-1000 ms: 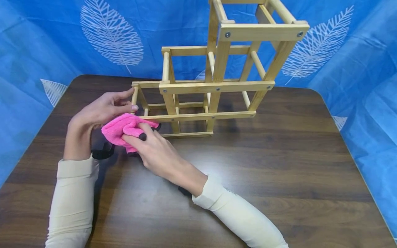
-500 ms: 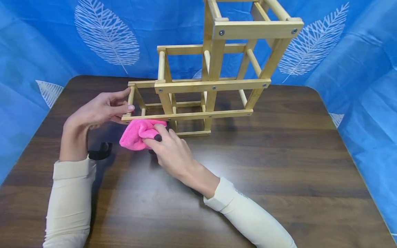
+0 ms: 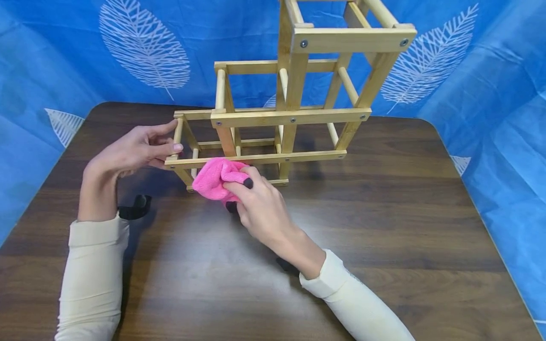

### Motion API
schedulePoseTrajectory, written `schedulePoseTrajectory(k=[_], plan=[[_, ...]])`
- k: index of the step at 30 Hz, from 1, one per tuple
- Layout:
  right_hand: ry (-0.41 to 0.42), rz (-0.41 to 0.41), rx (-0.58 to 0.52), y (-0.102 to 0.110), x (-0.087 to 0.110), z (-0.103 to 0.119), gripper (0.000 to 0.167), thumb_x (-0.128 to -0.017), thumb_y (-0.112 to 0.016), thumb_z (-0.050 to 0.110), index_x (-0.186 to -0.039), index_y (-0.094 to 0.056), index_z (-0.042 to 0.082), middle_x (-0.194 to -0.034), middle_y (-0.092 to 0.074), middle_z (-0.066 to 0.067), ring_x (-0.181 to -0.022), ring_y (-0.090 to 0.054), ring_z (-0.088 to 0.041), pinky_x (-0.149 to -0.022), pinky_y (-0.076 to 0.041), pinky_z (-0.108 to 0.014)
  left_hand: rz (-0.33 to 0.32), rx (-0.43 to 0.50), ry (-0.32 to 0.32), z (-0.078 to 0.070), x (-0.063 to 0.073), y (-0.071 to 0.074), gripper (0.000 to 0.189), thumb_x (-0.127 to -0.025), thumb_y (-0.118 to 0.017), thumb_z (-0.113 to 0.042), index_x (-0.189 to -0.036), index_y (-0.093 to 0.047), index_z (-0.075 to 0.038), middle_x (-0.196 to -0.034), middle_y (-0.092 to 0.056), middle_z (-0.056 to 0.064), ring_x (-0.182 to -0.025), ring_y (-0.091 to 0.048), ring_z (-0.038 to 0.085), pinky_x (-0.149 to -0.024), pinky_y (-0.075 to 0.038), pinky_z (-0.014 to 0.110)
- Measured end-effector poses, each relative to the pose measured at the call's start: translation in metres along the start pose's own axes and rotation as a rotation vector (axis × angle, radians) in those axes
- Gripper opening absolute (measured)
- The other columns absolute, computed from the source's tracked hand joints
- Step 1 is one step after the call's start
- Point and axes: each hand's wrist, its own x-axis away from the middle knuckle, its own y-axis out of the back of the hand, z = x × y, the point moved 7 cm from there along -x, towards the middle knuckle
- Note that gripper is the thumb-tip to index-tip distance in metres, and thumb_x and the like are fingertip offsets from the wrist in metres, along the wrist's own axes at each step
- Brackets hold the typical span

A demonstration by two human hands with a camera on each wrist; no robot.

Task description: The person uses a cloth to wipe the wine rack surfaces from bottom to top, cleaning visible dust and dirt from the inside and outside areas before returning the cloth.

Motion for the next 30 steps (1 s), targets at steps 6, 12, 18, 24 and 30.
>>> schedulePoseTrajectory(k=[6,12,18,24,30], plan=[[-0.064,-0.046,-0.051,0.015,0.011,-0.018,0.036,-0.077,-0.071,-0.007,-0.109,-0.074,0.01,-0.123,-0.058,-0.016,-0.105,-0.063,-0.028,-0.078,-0.057,-0.044,-0.005,-0.026,0.013,-0.001,-0.001,-0.001,0.084,-0.098,-0.063,-0.033,-0.159,-0.01,-0.013,-0.146,-0.042,0.027,-0.108,-0.064,0.029,-0.088,-0.053,0.045],[-0.144,-0.07,-0.064,0.031,0.024,-0.036,0.038,-0.075,-0.074,-0.007,-0.109,-0.074,0.01,-0.118,-0.06,-0.016,-0.102,-0.061,-0.026,-0.074,-0.057,-0.045,0.01,0.002,0.001,-0.002,-0.001,-0.001,0.081,-0.099,-0.062,-0.028,-0.159,-0.01,-0.012,-0.143,-0.045,0.027,-0.098,-0.067,0.018,-0.084,-0.056,0.039],[-0.204,-0.032,-0.07,0.043,0.029,-0.048,0.039,-0.076,-0.076,-0.006,-0.112,-0.074,0.01,-0.113,-0.06,-0.014,-0.09,-0.06,-0.023,-0.069,-0.056,-0.043,0.011,0.0,0.008,0.001,0.001,0.0,0.082,-0.099,-0.062,-0.029,-0.159,-0.009,-0.012,-0.141,-0.045,0.028,-0.097,-0.067,0.016,-0.083,-0.057,0.037],[-0.265,0.039,-0.054,0.063,0.032,-0.059,0.039,-0.078,-0.077,-0.003,-0.114,-0.074,0.009,-0.114,-0.061,-0.013,-0.093,-0.056,-0.022,-0.065,-0.052,-0.041,0.014,0.008,0.0,0.0,0.001,0.0,0.081,-0.099,-0.062,-0.028,-0.159,-0.01,-0.012,-0.14,-0.047,0.027,-0.096,-0.067,0.017,-0.083,-0.057,0.038],[-0.326,0.109,-0.014,0.084,0.036,-0.074,0.04,-0.078,-0.078,-0.002,-0.117,-0.072,0.008,-0.113,-0.062,-0.013,-0.094,-0.054,-0.025,-0.064,-0.046,-0.041,0.016,0.007,-0.003,0.0,0.001,-0.001,0.081,-0.099,-0.061,-0.029,-0.159,-0.01,-0.012,-0.142,-0.046,0.026,-0.098,-0.067,0.017,-0.085,-0.056,0.039]])
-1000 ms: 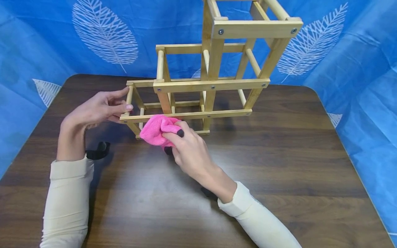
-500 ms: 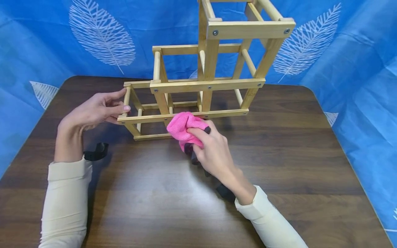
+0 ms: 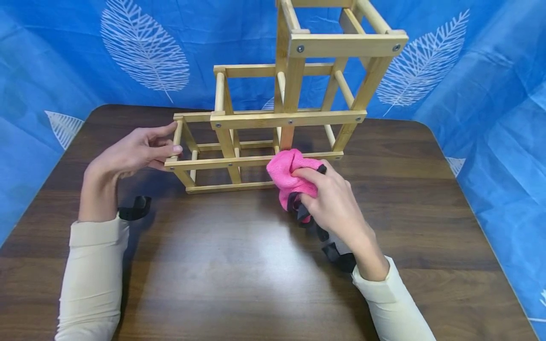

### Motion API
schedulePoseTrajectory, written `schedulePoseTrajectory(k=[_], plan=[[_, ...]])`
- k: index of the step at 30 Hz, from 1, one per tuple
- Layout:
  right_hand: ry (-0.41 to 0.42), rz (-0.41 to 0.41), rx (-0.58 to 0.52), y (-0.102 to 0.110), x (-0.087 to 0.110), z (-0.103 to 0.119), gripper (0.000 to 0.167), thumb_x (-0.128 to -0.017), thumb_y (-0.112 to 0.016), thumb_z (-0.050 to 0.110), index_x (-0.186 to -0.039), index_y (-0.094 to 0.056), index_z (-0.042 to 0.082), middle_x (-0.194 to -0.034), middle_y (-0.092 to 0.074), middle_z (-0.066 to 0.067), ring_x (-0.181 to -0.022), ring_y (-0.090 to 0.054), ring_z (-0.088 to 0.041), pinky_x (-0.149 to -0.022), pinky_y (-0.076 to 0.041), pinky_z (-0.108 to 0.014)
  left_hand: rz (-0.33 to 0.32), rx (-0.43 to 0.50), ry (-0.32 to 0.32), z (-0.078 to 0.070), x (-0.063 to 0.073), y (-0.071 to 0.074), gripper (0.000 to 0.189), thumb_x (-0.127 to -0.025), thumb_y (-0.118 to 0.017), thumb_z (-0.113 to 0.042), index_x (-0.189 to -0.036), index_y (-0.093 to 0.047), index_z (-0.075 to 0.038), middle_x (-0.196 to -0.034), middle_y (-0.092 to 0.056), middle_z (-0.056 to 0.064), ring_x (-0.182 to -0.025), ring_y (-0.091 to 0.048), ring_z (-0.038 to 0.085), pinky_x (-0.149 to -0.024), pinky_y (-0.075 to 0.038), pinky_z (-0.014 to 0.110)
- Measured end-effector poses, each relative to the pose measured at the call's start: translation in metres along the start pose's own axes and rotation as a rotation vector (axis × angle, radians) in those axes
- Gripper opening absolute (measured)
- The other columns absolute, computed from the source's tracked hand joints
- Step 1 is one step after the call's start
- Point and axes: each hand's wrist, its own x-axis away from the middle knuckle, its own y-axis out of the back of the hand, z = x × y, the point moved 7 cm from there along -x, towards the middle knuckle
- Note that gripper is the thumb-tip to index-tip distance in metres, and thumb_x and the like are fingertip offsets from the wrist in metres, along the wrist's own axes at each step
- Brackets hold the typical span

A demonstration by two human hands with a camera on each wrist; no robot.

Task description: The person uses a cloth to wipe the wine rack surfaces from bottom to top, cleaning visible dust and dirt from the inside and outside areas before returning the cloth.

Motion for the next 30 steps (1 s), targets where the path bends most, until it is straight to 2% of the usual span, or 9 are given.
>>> schedulePoseTrajectory(k=[8,18,25,30], plan=[[-0.027,0.044,0.003,0.015,0.001,-0.013,0.041,-0.08,-0.078,-0.001,-0.119,-0.071,0.007,-0.11,-0.064,-0.014,-0.089,-0.052,-0.027,-0.064,-0.043,-0.039,-0.002,-0.013,-0.004,0.0,0.001,0.001,0.082,-0.098,-0.063,-0.031,-0.159,-0.01,-0.011,-0.144,-0.044,0.026,-0.1,-0.066,0.017,-0.086,-0.056,0.041],[-0.053,0.015,0.013,0.029,0.007,-0.019,0.041,-0.08,-0.079,-0.001,-0.12,-0.071,0.006,-0.109,-0.063,-0.015,-0.09,-0.052,-0.029,-0.067,-0.043,-0.041,-0.002,-0.013,0.0,0.0,0.002,0.0,0.081,-0.099,-0.062,-0.029,-0.159,-0.01,-0.011,-0.145,-0.043,0.026,-0.103,-0.065,0.021,-0.086,-0.056,0.041],[-0.108,0.034,0.032,0.044,0.01,-0.03,0.043,-0.079,-0.08,-0.003,-0.121,-0.069,0.003,-0.11,-0.063,-0.018,-0.096,-0.054,-0.034,-0.074,-0.047,-0.048,-0.003,-0.002,-0.009,-0.001,0.0,0.0,0.081,-0.099,-0.061,-0.03,-0.159,-0.009,-0.01,-0.145,-0.043,0.027,-0.106,-0.065,0.025,-0.087,-0.055,0.043],[-0.125,0.051,0.04,0.056,0.013,-0.04,0.046,-0.078,-0.08,-0.003,-0.123,-0.068,0.001,-0.107,-0.064,-0.019,-0.094,-0.053,-0.035,-0.073,-0.046,-0.049,-0.002,0.002,-0.013,-0.001,0.001,0.0,0.081,-0.099,-0.061,-0.03,-0.159,-0.009,-0.01,-0.144,-0.044,0.028,-0.103,-0.066,0.022,-0.086,-0.056,0.042]])
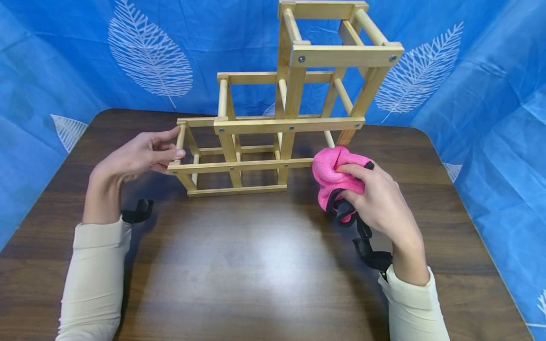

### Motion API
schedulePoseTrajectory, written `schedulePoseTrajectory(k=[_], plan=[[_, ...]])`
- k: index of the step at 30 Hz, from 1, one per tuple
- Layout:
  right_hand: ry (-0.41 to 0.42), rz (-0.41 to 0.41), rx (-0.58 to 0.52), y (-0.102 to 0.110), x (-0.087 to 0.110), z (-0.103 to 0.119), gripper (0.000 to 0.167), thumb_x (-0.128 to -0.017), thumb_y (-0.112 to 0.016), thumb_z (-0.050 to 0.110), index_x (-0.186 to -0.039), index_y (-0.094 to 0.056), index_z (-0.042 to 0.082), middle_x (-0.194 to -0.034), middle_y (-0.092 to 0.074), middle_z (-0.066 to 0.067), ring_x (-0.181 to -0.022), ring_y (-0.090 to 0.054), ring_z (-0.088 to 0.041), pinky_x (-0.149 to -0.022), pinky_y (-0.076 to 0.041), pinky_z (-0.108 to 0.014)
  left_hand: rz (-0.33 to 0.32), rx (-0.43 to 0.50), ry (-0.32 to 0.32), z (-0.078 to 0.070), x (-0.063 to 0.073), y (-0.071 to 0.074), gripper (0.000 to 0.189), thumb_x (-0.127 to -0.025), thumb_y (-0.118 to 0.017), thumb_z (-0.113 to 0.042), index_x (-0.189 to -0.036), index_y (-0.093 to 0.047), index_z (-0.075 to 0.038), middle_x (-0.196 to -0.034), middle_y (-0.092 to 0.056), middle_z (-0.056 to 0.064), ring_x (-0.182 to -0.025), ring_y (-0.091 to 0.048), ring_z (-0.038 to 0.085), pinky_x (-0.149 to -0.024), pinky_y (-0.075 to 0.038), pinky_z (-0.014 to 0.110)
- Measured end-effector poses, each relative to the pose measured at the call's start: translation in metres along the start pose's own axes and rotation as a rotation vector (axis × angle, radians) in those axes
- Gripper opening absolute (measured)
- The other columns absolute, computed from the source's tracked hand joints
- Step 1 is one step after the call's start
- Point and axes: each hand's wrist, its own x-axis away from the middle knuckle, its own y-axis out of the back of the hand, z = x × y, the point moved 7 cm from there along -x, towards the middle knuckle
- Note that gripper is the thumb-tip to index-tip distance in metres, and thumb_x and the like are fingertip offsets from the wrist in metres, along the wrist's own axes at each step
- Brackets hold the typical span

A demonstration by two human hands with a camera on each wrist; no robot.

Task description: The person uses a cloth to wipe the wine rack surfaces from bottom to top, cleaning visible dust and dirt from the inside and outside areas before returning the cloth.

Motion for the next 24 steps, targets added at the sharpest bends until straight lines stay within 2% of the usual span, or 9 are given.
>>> schedulePoseTrajectory(k=[5,9,12,16,18,20,24], plan=[[-0.02,-0.023,0.013,0.012,0.003,-0.009,0.048,-0.078,-0.081,-0.001,-0.123,-0.067,0.0,-0.108,-0.064,-0.021,-0.096,-0.053,-0.037,-0.074,-0.045,-0.05,0.002,-0.003,-0.005,-0.001,0.0,0.0,0.082,-0.099,-0.062,-0.03,-0.159,-0.009,-0.009,-0.144,-0.044,0.028,-0.102,-0.066,0.022,-0.086,-0.056,0.043],[-0.013,-0.111,0.01,0.028,0.007,-0.008,0.048,-0.077,-0.082,-0.001,-0.122,-0.067,0.001,-0.112,-0.064,-0.022,-0.1,-0.054,-0.041,-0.078,-0.042,-0.053,0.001,-0.002,0.001,0.0,0.001,0.0,0.082,-0.099,-0.061,-0.029,-0.159,-0.009,-0.01,-0.144,-0.044,0.028,-0.102,-0.066,0.023,-0.087,-0.055,0.044],[-0.004,-0.257,-0.027,0.045,0.014,-0.002,0.046,-0.077,-0.081,-0.004,-0.12,-0.069,0.002,-0.113,-0.063,-0.021,-0.101,-0.054,-0.038,-0.081,-0.041,-0.036,0.004,0.0,-0.001,0.0,0.001,-0.001,0.081,-0.1,-0.061,-0.028,-0.159,-0.008,-0.01,-0.143,-0.044,0.028,-0.102,-0.067,0.023,-0.087,-0.055,0.043],[0.048,-0.548,-0.139,0.064,0.02,0.013,0.042,-0.077,-0.079,-0.007,-0.117,-0.071,0.001,-0.116,-0.065,-0.019,-0.107,-0.054,-0.029,-0.083,-0.038,-0.02,0.0,-0.001,0.002,-0.001,0.002,0.0,0.081,-0.1,-0.061,-0.028,-0.159,-0.008,-0.01,-0.145,-0.042,0.028,-0.103,-0.066,0.021,-0.086,-0.055,0.042],[0.094,-0.681,-0.19,0.067,0.021,0.02,0.04,-0.078,-0.077,-0.007,-0.116,-0.072,0.001,-0.119,-0.065,-0.018,-0.112,-0.053,-0.023,-0.09,-0.039,-0.022,-0.003,-0.003,0.007,-0.001,0.002,0.001,0.081,-0.1,-0.061,-0.029,-0.159,-0.009,-0.01,-0.146,-0.042,0.028,-0.103,-0.066,0.02,-0.086,-0.056,0.041],[0.14,-0.779,-0.224,0.065,0.02,0.026,0.039,-0.079,-0.075,-0.006,-0.117,-0.072,0.001,-0.121,-0.064,-0.016,-0.116,-0.052,-0.019,-0.096,-0.04,-0.028,-0.004,-0.003,0.008,0.0,0.002,0.0,0.081,-0.1,-0.061,-0.028,-0.159,-0.008,-0.01,-0.145,-0.043,0.028,-0.103,-0.065,0.021,-0.086,-0.056,0.041],[0.203,-0.854,-0.218,0.053,0.014,0.03,0.039,-0.082,-0.073,-0.003,-0.121,-0.07,0.003,-0.129,-0.059,-0.015,-0.123,-0.049,-0.02,-0.101,-0.041,-0.038,0.0,0.001,0.004,-0.001,0.002,0.0,0.082,-0.099,-0.062,-0.031,-0.159,-0.009,-0.011,-0.145,-0.043,0.028,-0.104,-0.065,0.022,-0.087,-0.055,0.041]])
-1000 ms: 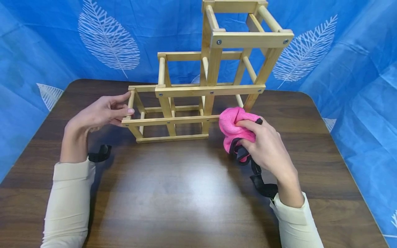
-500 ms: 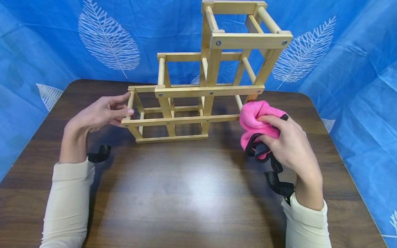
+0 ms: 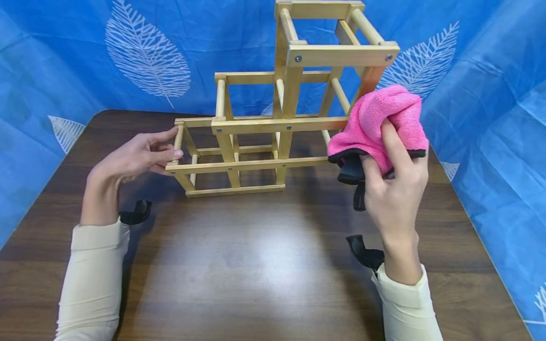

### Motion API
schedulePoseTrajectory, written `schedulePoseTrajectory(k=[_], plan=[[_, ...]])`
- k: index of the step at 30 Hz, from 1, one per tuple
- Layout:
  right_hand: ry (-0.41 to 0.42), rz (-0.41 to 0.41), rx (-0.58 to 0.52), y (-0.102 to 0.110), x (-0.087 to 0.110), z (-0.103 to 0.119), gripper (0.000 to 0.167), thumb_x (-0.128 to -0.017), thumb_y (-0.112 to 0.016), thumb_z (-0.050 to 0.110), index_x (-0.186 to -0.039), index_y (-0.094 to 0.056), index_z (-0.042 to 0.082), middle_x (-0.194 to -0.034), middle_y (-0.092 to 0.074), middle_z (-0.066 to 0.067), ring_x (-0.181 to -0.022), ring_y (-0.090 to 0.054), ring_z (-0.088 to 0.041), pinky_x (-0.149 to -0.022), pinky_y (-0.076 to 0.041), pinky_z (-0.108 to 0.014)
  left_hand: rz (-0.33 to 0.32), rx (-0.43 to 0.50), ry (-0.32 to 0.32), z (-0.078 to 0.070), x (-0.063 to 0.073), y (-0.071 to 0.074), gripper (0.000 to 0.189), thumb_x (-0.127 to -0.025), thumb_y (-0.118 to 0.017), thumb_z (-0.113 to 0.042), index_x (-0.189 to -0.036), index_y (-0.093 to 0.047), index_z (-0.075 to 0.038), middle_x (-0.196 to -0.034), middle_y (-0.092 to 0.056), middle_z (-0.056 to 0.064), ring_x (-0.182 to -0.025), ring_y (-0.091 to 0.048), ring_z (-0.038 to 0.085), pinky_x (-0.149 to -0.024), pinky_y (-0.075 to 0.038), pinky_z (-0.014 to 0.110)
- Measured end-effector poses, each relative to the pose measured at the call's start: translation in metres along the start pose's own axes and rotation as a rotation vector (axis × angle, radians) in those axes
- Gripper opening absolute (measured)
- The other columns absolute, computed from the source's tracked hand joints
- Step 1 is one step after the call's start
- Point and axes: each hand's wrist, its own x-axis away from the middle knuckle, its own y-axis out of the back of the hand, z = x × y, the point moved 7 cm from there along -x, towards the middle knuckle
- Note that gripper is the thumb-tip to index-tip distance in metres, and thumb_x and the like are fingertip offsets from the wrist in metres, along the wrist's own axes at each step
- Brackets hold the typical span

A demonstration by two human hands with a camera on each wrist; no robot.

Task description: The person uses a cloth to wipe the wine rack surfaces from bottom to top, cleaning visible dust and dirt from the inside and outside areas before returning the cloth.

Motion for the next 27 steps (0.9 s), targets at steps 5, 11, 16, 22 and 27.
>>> schedulePoseTrajectory(k=[5,11,16,22,27], plan=[[0.029,0.027,0.052,-0.012,0.006,-0.006,0.039,-0.088,-0.068,0.0,-0.126,-0.068,0.009,-0.131,-0.055,-0.019,-0.124,-0.048,-0.024,-0.098,-0.044,-0.046,-0.003,0.001,-0.001,-0.002,0.0,0.0,0.081,-0.099,-0.062,-0.031,-0.159,-0.01,-0.012,-0.143,-0.044,0.026,-0.103,-0.065,0.022,-0.088,-0.055,0.041],[0.005,0.129,0.148,-0.013,0.009,-0.006,0.04,-0.09,-0.066,0.002,-0.128,-0.067,0.013,-0.13,-0.053,-0.022,-0.122,-0.049,-0.027,-0.086,-0.049,-0.058,-0.014,-0.01,0.002,-0.002,0.0,0.0,0.082,-0.099,-0.062,-0.032,-0.159,-0.011,-0.012,-0.138,-0.048,0.026,-0.101,-0.065,0.022,-0.086,-0.056,0.039],[-0.03,0.234,0.231,-0.013,0.01,-0.001,0.044,-0.089,-0.067,0.001,-0.131,-0.066,0.014,-0.128,-0.053,-0.023,-0.119,-0.05,-0.031,-0.076,-0.049,-0.065,-0.015,-0.005,0.008,0.001,0.001,0.0,0.081,-0.099,-0.061,-0.031,-0.159,-0.01,-0.012,-0.143,-0.045,0.026,-0.103,-0.065,0.022,-0.086,-0.056,0.04],[-0.064,0.338,0.289,-0.009,0.009,0.003,0.045,-0.089,-0.067,0.001,-0.132,-0.065,0.012,-0.122,-0.053,-0.027,-0.112,-0.052,-0.036,-0.069,-0.048,-0.065,-0.013,0.017,-0.005,0.001,0.001,0.0,0.08,-0.1,-0.061,-0.028,-0.159,-0.01,-0.01,-0.141,-0.046,0.029,-0.099,-0.067,0.02,-0.084,-0.056,0.039],[-0.08,0.428,0.329,-0.008,0.011,0.001,0.044,-0.086,-0.066,-0.005,-0.128,-0.067,0.009,-0.123,-0.053,-0.027,-0.115,-0.051,-0.039,-0.07,-0.048,-0.067,-0.015,0.01,-0.011,0.001,0.001,0.0,0.082,-0.099,-0.062,-0.03,-0.159,-0.01,-0.01,-0.142,-0.046,0.029,-0.099,-0.067,0.02,-0.084,-0.056,0.037]])
